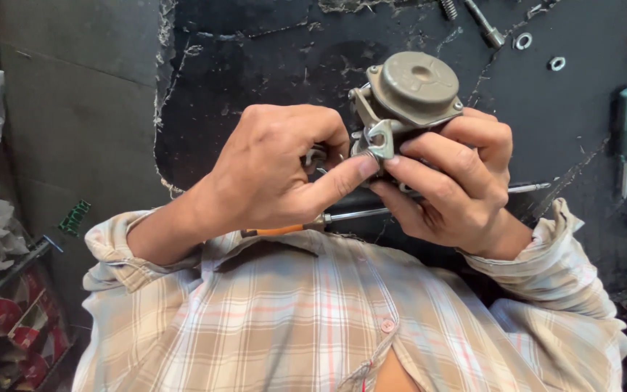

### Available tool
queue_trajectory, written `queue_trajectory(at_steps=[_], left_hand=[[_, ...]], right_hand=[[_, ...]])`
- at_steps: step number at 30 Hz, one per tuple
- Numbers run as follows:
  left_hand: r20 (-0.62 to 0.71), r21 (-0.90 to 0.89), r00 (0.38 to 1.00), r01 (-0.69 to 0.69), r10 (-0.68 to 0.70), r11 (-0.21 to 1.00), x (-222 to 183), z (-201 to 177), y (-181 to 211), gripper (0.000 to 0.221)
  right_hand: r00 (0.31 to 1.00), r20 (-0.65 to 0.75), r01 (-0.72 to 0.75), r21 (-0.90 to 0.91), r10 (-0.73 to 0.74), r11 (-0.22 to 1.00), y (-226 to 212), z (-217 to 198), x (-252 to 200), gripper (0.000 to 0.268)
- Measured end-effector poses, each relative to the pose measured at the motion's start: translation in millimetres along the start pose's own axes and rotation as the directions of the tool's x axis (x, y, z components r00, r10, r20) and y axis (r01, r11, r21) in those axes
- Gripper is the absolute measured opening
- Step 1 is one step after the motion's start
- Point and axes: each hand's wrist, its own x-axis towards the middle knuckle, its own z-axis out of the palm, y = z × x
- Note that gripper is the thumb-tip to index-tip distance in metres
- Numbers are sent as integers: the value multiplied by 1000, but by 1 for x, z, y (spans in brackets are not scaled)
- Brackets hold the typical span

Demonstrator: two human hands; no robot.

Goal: Repairing and reassembling a motorcycle carburetor by adjusting the spring and throttle valve.

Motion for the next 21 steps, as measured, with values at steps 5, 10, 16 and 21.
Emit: queue_trajectory(at_steps=[5, 10, 16, 21], left_hand=[[-15, -56, 1000, 10, -11, 998, -7, -7, 0, 29], [79, -200, 959, 284, -273, 938, -8, -4, -2, 23], [-129, 1, 988, -84, 83, 996, -21, 6, -4, 26], [-144, 223, 935, -287, 323, 931, -21, 6, -4, 27]], right_hand=[[1000, 8, -12, -85, 13, 996, -11, 2, 3, 34], [999, 32, -3, -152, 8, 988, -16, 5, 12, 36], [996, 81, -5, -225, 24, 974, -28, 1, 31, 33], [992, 106, -49, -190, 70, 981, -26, -5, 32, 31]])
